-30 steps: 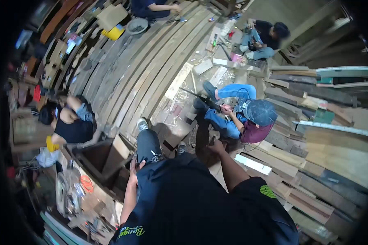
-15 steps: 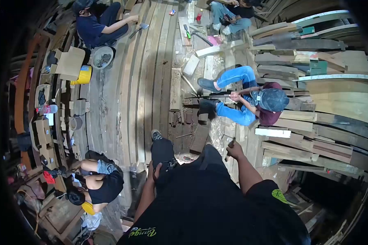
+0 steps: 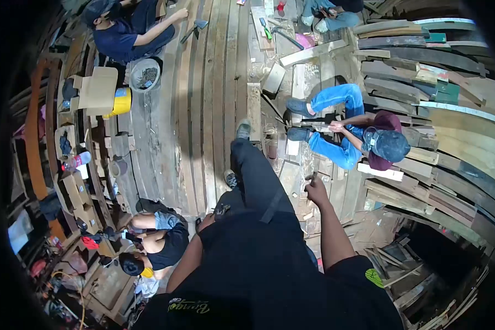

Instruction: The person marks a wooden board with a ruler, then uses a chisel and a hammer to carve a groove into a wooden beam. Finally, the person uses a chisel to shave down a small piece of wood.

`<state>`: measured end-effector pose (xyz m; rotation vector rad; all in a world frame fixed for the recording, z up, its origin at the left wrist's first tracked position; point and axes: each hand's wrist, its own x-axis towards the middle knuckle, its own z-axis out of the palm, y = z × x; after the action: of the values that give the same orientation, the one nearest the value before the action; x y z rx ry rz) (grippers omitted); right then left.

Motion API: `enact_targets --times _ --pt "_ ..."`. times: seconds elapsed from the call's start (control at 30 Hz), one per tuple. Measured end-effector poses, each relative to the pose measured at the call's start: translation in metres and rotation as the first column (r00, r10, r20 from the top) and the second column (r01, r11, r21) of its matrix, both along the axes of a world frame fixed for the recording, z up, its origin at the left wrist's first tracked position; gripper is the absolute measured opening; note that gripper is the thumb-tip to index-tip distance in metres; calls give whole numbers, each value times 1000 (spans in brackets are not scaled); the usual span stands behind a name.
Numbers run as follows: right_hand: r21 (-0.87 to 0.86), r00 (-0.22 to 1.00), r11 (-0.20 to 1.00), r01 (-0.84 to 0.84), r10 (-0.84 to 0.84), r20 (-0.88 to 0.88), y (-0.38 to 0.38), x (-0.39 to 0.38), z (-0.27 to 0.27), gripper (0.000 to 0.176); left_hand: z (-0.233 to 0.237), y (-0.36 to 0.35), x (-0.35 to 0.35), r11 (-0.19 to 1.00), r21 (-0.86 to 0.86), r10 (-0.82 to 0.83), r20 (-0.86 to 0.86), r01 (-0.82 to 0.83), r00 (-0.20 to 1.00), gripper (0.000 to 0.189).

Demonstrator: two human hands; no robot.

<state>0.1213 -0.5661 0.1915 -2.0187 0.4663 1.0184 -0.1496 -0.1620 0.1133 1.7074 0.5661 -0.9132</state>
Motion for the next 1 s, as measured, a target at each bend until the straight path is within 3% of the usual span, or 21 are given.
enact_targets --times 0.07,0.13,0.17,0.27,0.33,0.4,0.43,0.47,0.57,0.67,0.73,0.77,0.8,0.87,0.93,1.0 --pt "5 990 999 -41 40 132 -9 -13 -39 27 12 25 26 1000 4 26 -133 -25 991 49" --pt "-117 941 949 -291 307 145 -27 -20 -98 21 26 53 62 999 40 -14 -235 25 972 51" --pt "43 966 992 118 -105 -235 -30 -23 -122 17 29 69 79 995 51 -62 -295 80 954 51" --pt "-49 840 923 -382 325 -434 -2 23 -154 17 29 106 129 981 40 -156 -425 191 892 53" --pt "92 984 994 -62 76 -159 24 49 -179 19 13 124 152 975 103 218 -284 -196 934 61" --pt "-26 987 1000 1 -6 -158 94 136 -127 18 -4 153 217 958 263 1 -395 112 919 66" --pt "29 988 996 80 -76 -132 117 161 -115 14 -18 170 247 951 254 -70 -385 179 920 68" --pt "91 985 984 155 -147 -87 135 191 -117 11 -44 192 283 938 251 -140 -355 239 924 71" --pt "151 986 980 132 -115 -117 158 243 -163 17 -151 256 382 834 332 -331 -338 440 881 69" --pt "55 989 990 -127 131 -67 168 288 -238 29 -243 292 509 645 460 -502 -348 610 792 65" --pt "-123 961 953 -275 275 -24 184 327 -270 38 -265 266 609 695 563 -411 -198 446 890 65" --pt "-168 931 918 -358 365 13 171 332 -320 42 -305 267 641 700 588 -475 -39 404 879 63" --pt "-189 912 893 -409 409 -37 158 340 -365 43 -342 263 675 776 524 -416 7 351 909 62" --pt "-261 872 835 -484 485 -66 168 386 -397 38 -388 244 725 843 484 -377 223 234 899 63" --pt "-361 850 805 -471 524 60 167 418 -446 32 -422 222 762 832 506 -395 250 228 884 65" --pt "-413 852 788 -457 521 51 171 458 -482 28 -454 203 781 758 641 -467 408 118 785 67"
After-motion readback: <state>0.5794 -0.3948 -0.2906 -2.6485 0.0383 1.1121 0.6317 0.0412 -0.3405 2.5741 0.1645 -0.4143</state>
